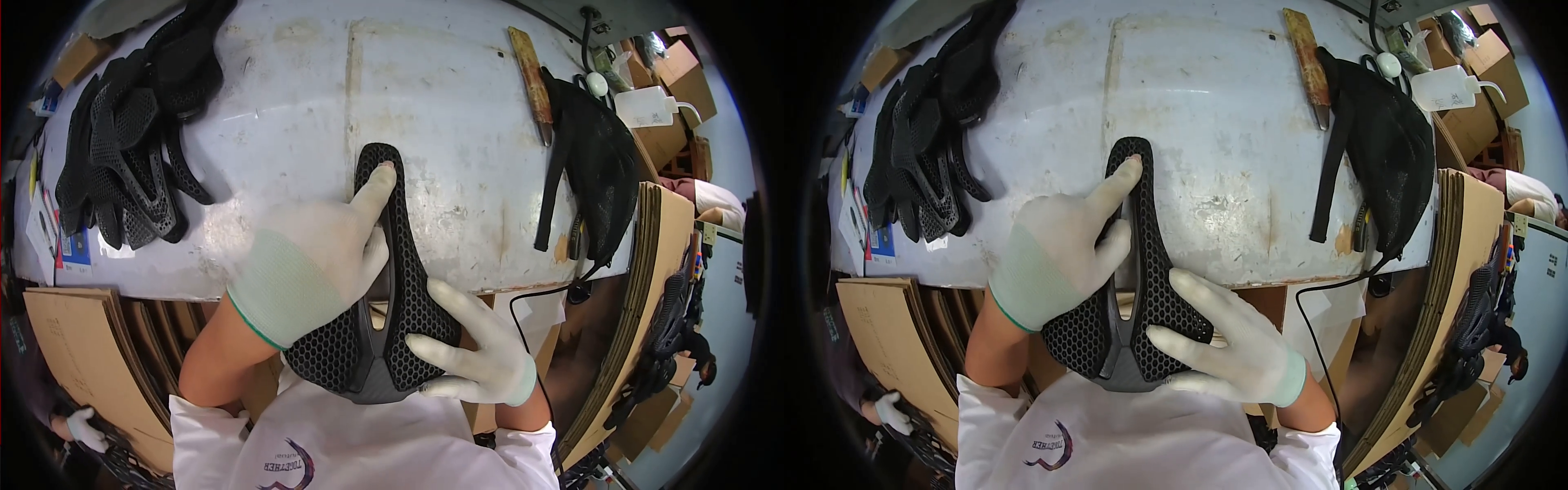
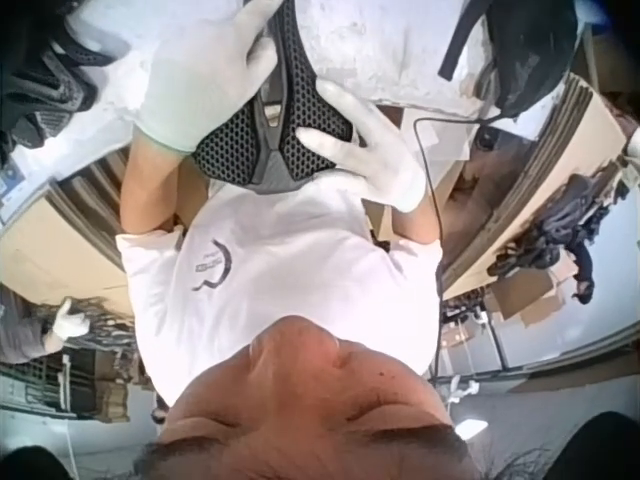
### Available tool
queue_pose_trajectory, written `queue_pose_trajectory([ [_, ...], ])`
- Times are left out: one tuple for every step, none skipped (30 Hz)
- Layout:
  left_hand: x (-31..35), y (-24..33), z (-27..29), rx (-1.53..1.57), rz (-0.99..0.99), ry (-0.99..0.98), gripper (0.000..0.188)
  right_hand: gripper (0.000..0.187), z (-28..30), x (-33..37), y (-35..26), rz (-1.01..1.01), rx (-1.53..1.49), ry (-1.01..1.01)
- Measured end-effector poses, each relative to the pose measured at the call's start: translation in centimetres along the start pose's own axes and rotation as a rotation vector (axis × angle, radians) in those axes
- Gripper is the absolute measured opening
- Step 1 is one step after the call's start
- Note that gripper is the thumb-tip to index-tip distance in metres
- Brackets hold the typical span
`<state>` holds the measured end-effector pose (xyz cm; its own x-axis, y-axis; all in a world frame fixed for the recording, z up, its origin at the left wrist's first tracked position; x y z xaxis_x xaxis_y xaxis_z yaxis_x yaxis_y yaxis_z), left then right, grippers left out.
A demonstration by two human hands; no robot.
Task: The recorder is inspecting and assembling components of bicycle seats at a workstation.
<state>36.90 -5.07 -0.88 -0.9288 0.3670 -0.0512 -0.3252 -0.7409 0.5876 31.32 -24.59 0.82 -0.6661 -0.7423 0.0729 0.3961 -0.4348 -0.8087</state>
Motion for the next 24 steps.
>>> queue_pose_trajectory([
  [0.1, 0.0, 0.1, -0.002, -0.013, 0.021, 0.056, 0.058, -0.1, 0.2, 0.0, 0.022, 0.013, 0.014],
  [0.2, 0.0, -0.1, 0.001, -0.007, 0.021, 0.056, 0.058, -0.3, 0.2, 0.1, 0.021, 0.011, 0.008],
  [0.2, 0.0, -0.1, 0.01, -0.007, 0.036, 0.056, 0.059, -0.3, 0.3, 0.1, 0.038, 0.024, 0.022],
  [0.3, 0.0, -0.2, 0.02, -0.006, 0.05, 0.055, 0.06, -0.3, 0.4, 0.0, 0.053, 0.036, 0.036],
  [0.4, -0.1, -0.3, 0.023, 0.0, 0.049, 0.055, 0.06, -0.3, 0.4, 0.0, 0.052, 0.033, 0.029],
  [0.5, -0.1, -0.2, 0.036, -0.004, 0.073, 0.055, 0.06, -0.3, 0.3, 0.0, 0.057, 0.052, 0.029],
  [0.5, -0.1, -0.2, 0.05, -0.011, 0.095, 0.055, 0.06, -0.3, 0.3, 0.0, 0.06, 0.071, 0.031],
  [0.5, -0.1, -0.2, 0.055, -0.007, 0.094, 0.055, 0.059, -0.1, 0.2, -0.1, 0.046, 0.074, 0.005],
  [0.5, -0.1, -0.2, 0.05, 0.014, 0.068, 0.055, 0.059, -0.1, 0.2, 0.1, 0.043, 0.073, 0.0],
  [0.5, -0.1, -0.2, 0.042, 0.033, 0.043, 0.054, 0.061, -0.1, 0.3, 0.2, 0.068, 0.088, 0.01],
  [0.4, -0.1, -0.2, 0.045, 0.036, 0.043, 0.054, 0.063, 0.0, 0.3, 0.2, 0.094, 0.102, 0.021],
  [0.4, -0.1, -0.3, 0.042, 0.044, 0.037, 0.054, 0.063, 0.0, 0.3, 0.2, 0.093, 0.102, 0.018],
  [0.4, -0.1, -0.3, 0.038, 0.052, 0.03, 0.053, 0.063, -0.2, 0.2, 0.1, 0.091, 0.105, 0.013],
  [0.4, -0.1, -0.3, 0.039, 0.054, 0.029, 0.053, 0.063, -0.3, 0.2, 0.1, 0.088, 0.108, 0.008],
  [0.4, -0.2, -0.3, 0.043, 0.065, 0.019, 0.053, 0.063, -0.5, 0.2, 0.1, 0.087, 0.107, 0.007],
  [0.3, -0.1, -0.3, 0.047, 0.074, 0.009, 0.053, 0.063, -0.6, 0.3, 0.2, 0.058, 0.078, 0.028],
  [0.3, 0.0, -0.2, 0.048, 0.075, 0.008, 0.053, 0.062, -0.5, 0.4, 0.4, 0.029, 0.05, 0.049],
  [0.2, 0.1, -0.1, 0.039, 0.09, -0.002, 0.052, 0.062, -0.3, 0.3, 0.4, 0.027, 0.049, 0.048],
  [0.2, 0.0, -0.2, 0.027, 0.107, -0.011, 0.052, 0.064, -0.2, 0.2, 0.1, 0.073, 0.094, 0.032],
  [0.2, 0.0, -0.2, 0.025, 0.111, -0.012, 0.052, 0.066, -0.3, 0.1, -0.1, 0.12, 0.139, 0.016],
  [0.2, -0.1, -0.3, 0.018, 0.131, -0.03, 0.051, 0.066, -0.5, 0.2, -0.2, 0.121, 0.135, 0.014],
  [0.2, -0.2, -0.4, 0.011, 0.153, -0.046, 0.05, 0.071, -0.8, 0.4, -0.1, 0.095, 0.071, -0.009],
  [0.2, -0.3, -0.5, 0.01, 0.157, -0.046, 0.05, 0.077, -1.0, 0.5, -0.1, 0.068, 0.006, -0.033],
  [0.3, -0.3, -0.6, 0.03, 0.146, -0.018, 0.049, 0.077, -1.5, 0.7, 0.1, 0.071, 0.003, -0.036],
])
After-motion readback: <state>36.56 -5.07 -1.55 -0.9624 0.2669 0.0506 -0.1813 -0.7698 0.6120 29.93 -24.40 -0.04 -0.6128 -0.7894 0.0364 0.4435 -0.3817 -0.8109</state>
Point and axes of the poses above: each hand's wrist, its own x-axis away from the middle knuckle, its own z-axis out of the back of the hand, y = z × x, the point moved 7 cm from there along -x, towards the middle knuckle, and after that the axes turned 12 degrees about -z, right-handed, at the moved point
